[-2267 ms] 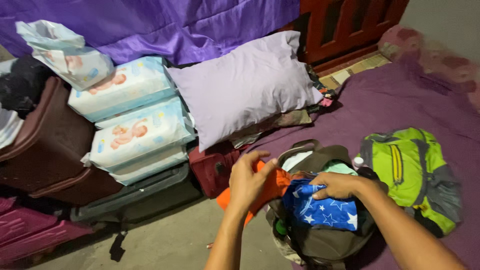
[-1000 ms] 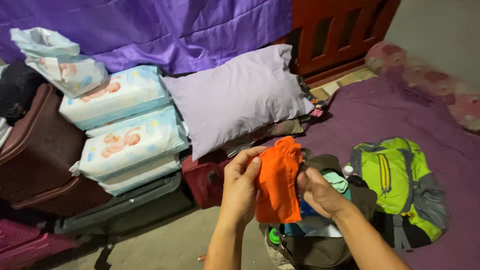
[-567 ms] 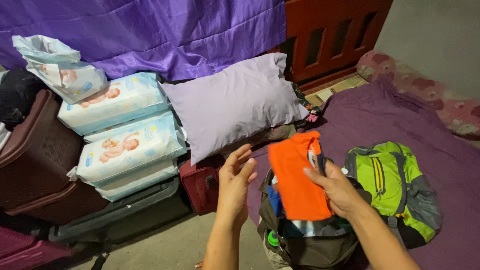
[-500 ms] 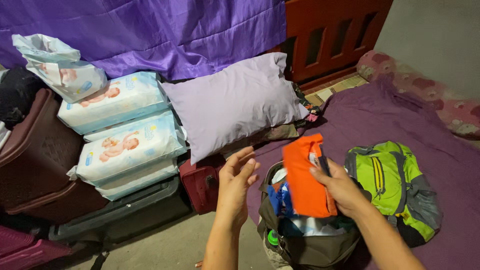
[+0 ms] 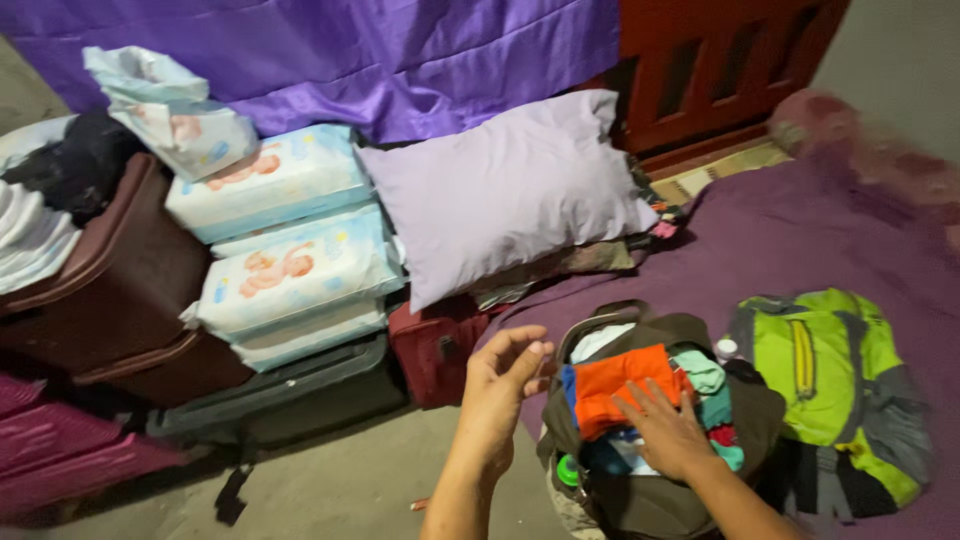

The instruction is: The person packs a brown diaper bag on a bed, placing folded baby clothes, diapers, wipes and a small bottle inside, then zips the bag closed. At the end they unzip the bag and take diapers and other items back out onto the bed.

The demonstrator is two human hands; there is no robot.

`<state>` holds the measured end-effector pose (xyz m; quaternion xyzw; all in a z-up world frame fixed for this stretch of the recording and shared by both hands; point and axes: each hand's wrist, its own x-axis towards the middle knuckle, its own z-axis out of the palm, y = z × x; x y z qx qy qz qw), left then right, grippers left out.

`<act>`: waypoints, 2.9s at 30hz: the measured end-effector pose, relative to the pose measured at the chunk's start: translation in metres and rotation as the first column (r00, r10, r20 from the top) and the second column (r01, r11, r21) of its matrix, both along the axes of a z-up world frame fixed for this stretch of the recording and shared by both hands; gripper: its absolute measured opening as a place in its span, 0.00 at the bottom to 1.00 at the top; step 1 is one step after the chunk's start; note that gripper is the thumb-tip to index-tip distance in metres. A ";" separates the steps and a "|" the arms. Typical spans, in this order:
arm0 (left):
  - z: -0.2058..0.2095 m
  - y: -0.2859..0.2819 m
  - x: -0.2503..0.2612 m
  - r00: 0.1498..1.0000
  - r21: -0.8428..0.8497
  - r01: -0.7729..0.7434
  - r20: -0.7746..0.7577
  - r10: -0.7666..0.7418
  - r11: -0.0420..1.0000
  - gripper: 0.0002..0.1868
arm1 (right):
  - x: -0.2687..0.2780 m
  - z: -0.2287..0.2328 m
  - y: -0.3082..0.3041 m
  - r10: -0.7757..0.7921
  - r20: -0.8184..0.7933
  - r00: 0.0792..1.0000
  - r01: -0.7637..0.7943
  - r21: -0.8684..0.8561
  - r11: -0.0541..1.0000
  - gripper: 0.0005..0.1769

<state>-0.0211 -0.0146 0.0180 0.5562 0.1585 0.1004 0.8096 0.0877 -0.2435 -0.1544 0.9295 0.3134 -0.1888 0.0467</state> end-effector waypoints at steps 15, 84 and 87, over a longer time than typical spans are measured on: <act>-0.020 0.013 -0.017 0.970 0.087 -0.022 -0.241 0.042 0.996 0.16 | 0.021 -0.013 0.045 0.018 0.261 0.965 0.014 -0.119 0.993 0.50; -0.186 -0.196 0.115 0.806 0.784 0.591 -0.585 -0.092 0.187 0.44 | 0.045 -0.012 -0.182 -0.767 -0.175 0.617 0.775 0.303 0.554 0.14; -0.188 -0.198 0.126 0.894 0.911 0.141 -0.285 -0.345 -0.389 0.41 | 0.049 -0.009 -0.183 -0.744 -0.169 0.647 0.757 0.266 0.597 0.14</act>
